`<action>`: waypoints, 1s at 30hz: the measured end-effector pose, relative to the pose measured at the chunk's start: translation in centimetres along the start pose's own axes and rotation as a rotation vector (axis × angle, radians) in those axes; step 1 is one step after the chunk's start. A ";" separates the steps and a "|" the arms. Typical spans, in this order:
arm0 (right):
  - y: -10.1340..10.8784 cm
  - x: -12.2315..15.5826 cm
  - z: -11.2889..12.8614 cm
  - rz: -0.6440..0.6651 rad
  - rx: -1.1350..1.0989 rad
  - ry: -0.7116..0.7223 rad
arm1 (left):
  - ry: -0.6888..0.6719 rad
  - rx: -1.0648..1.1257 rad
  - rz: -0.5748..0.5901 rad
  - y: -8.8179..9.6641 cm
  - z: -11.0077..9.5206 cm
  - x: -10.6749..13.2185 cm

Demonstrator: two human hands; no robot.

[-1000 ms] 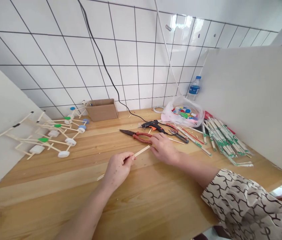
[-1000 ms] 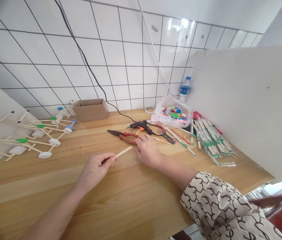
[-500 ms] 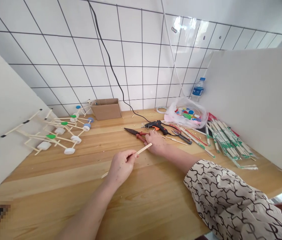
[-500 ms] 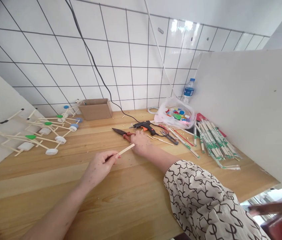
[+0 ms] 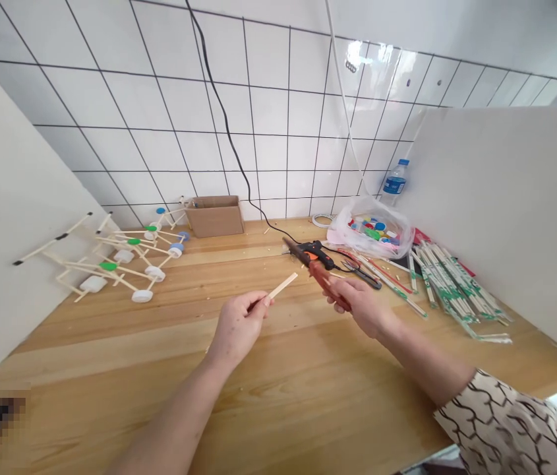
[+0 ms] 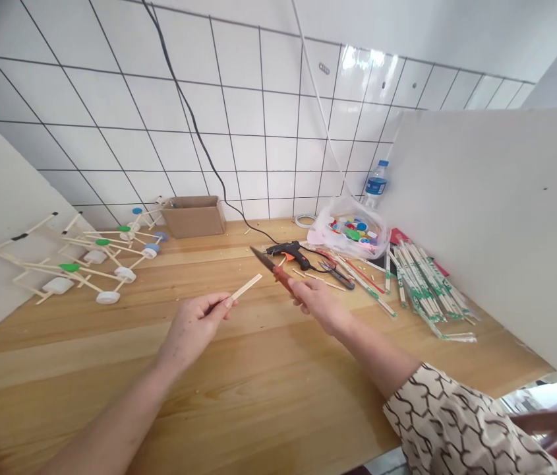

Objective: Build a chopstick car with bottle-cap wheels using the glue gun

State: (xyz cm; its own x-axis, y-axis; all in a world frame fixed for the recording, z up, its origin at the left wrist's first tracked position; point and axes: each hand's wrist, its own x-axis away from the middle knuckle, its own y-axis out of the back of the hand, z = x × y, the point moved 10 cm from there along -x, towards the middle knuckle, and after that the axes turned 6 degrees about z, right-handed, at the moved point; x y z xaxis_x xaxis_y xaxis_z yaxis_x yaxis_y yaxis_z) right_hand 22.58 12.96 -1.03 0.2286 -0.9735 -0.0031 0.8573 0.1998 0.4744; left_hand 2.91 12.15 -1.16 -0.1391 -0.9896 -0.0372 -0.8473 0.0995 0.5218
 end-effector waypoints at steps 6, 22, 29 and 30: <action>-1.1 1.4 -1.9 0.062 -0.733 -0.054 | 0.002 0.069 0.023 -0.4 0.9 -0.3; -0.6 1.1 -0.6 0.051 0.506 0.118 | 0.058 0.229 0.160 -2.0 1.4 0.0; -0.4 1.1 -0.7 0.077 0.650 0.148 | 0.017 0.190 0.299 -3.7 0.8 0.4; -0.2 1.2 -0.4 0.055 0.567 0.170 | 0.012 0.185 0.314 -3.9 0.6 0.5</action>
State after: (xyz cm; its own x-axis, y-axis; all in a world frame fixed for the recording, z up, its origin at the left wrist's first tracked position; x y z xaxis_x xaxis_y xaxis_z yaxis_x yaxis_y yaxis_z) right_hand 22.89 11.80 -1.45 0.3769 -0.9224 -0.0840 0.4730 0.1137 0.8737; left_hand 5.79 11.37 -3.73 -0.4016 -0.9090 0.1110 -0.8428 0.4143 0.3435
